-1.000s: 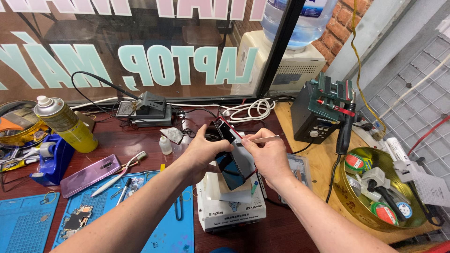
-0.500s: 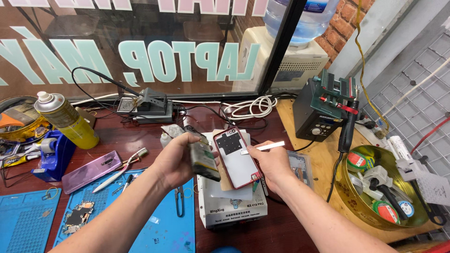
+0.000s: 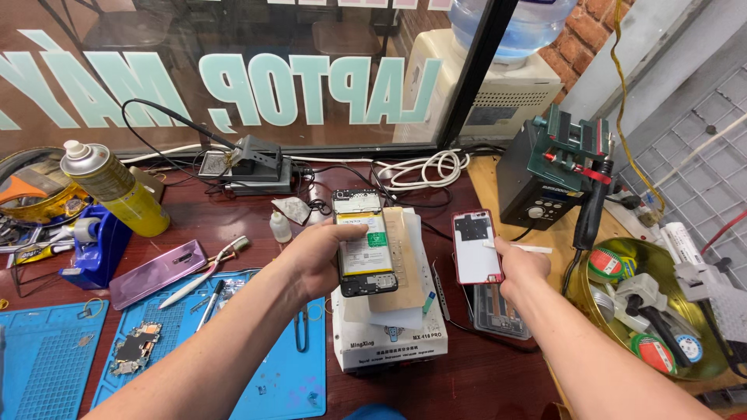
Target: The person disassembles a smartphone, removes the motherboard, and places the device in a plastic container. They then use a metal tool to pry open the back cover of another smartphone and remove the battery.
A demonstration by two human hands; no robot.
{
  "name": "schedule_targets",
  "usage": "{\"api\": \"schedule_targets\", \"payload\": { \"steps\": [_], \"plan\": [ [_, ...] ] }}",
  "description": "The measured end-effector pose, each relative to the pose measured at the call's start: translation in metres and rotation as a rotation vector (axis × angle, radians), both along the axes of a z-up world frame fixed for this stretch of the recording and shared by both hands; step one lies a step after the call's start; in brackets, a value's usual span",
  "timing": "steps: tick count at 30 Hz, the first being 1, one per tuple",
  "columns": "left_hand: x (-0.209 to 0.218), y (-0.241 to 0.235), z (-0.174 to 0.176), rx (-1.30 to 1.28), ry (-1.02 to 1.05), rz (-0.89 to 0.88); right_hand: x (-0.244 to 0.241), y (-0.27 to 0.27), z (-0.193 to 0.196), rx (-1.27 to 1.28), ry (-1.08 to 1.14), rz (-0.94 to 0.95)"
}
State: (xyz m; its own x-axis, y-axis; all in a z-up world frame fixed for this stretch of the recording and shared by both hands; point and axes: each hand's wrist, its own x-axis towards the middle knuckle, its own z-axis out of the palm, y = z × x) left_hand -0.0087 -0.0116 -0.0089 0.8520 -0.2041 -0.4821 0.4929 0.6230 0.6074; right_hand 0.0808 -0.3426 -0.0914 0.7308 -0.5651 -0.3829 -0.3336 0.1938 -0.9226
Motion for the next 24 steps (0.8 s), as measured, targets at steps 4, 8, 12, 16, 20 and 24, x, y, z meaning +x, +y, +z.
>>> {"api": "schedule_targets", "payload": {
  "steps": [4,8,12,16,20,24],
  "plan": [
    [0.003,-0.006,-0.002,-0.064,-0.045,-0.016,-0.008,-0.019,-0.026,0.098,0.127,-0.108],
    [-0.002,-0.012,0.003,-0.012,-0.043,-0.014,-0.014,-0.045,-0.042,-0.104,0.177,-0.059],
    [-0.004,-0.018,0.009,0.050,-0.020,-0.033,-0.016,-0.059,-0.037,-0.459,0.147,0.059],
    [-0.004,-0.022,0.012,0.075,-0.032,-0.043,-0.007,-0.041,-0.004,-0.210,-0.155,0.289],
    [-0.006,-0.025,0.016,0.154,-0.024,-0.054,-0.004,0.009,0.036,-0.106,-0.190,0.604],
    [-0.012,-0.024,0.016,0.099,-0.061,-0.054,-0.021,0.062,0.066,0.104,-0.304,0.770]
  ]
}}
